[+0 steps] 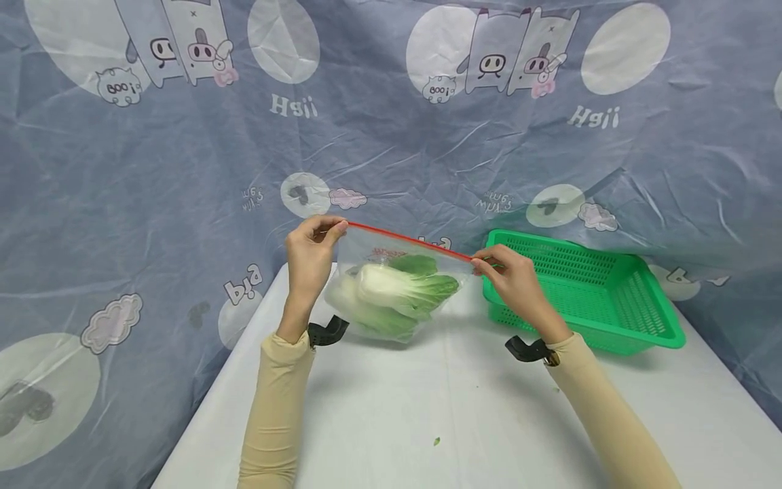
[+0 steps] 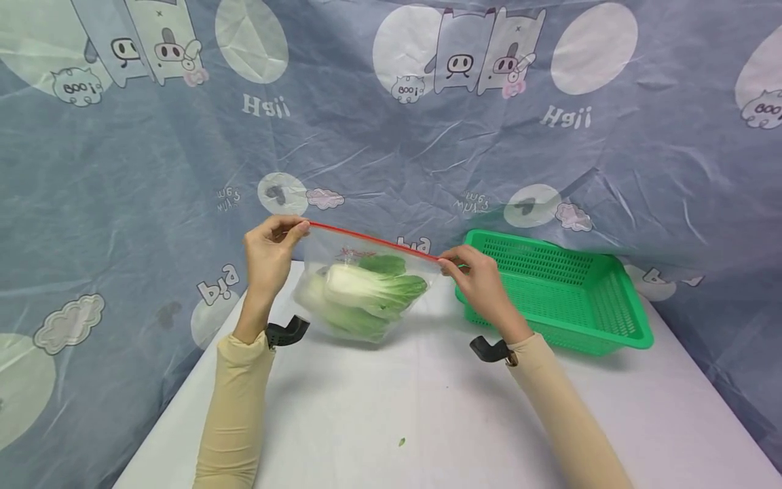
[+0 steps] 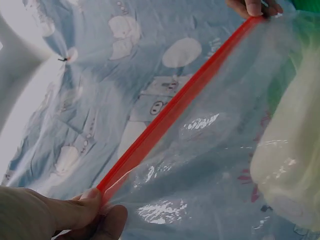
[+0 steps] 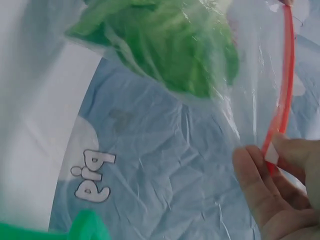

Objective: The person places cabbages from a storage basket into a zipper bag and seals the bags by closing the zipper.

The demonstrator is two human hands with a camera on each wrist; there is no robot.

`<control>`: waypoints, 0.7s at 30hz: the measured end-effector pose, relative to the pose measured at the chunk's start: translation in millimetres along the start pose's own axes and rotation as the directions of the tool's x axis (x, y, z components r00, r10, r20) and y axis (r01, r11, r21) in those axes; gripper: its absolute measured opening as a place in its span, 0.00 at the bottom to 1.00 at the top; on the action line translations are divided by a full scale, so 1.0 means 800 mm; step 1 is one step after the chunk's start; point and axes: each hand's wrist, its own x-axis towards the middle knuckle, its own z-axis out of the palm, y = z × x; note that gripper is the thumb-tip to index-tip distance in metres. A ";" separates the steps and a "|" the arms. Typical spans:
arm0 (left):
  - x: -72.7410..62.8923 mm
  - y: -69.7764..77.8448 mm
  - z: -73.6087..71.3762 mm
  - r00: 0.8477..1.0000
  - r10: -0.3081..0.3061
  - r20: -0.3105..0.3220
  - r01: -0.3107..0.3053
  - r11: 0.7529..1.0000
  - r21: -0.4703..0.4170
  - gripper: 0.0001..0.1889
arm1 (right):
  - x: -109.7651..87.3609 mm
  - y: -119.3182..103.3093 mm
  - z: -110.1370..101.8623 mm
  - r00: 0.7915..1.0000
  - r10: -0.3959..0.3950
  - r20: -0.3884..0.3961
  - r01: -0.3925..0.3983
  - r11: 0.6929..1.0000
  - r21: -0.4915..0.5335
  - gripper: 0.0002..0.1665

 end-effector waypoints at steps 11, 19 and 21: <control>-0.001 0.016 -0.033 0.964 -0.136 0.231 0.073 0.962 0.262 0.05 | 0.012 0.015 0.034 0.988 0.123 0.095 -0.129 0.990 0.055 0.10; -0.040 0.057 -0.018 0.454 -0.248 0.856 -0.074 0.947 0.314 0.03 | -0.025 0.033 0.021 0.938 0.074 0.340 -0.056 0.997 -0.061 0.09; -0.055 0.061 0.005 0.301 -0.229 0.926 -0.151 0.947 0.283 0.06 | -0.034 0.034 0.020 0.929 0.049 0.368 -0.015 0.995 -0.094 0.08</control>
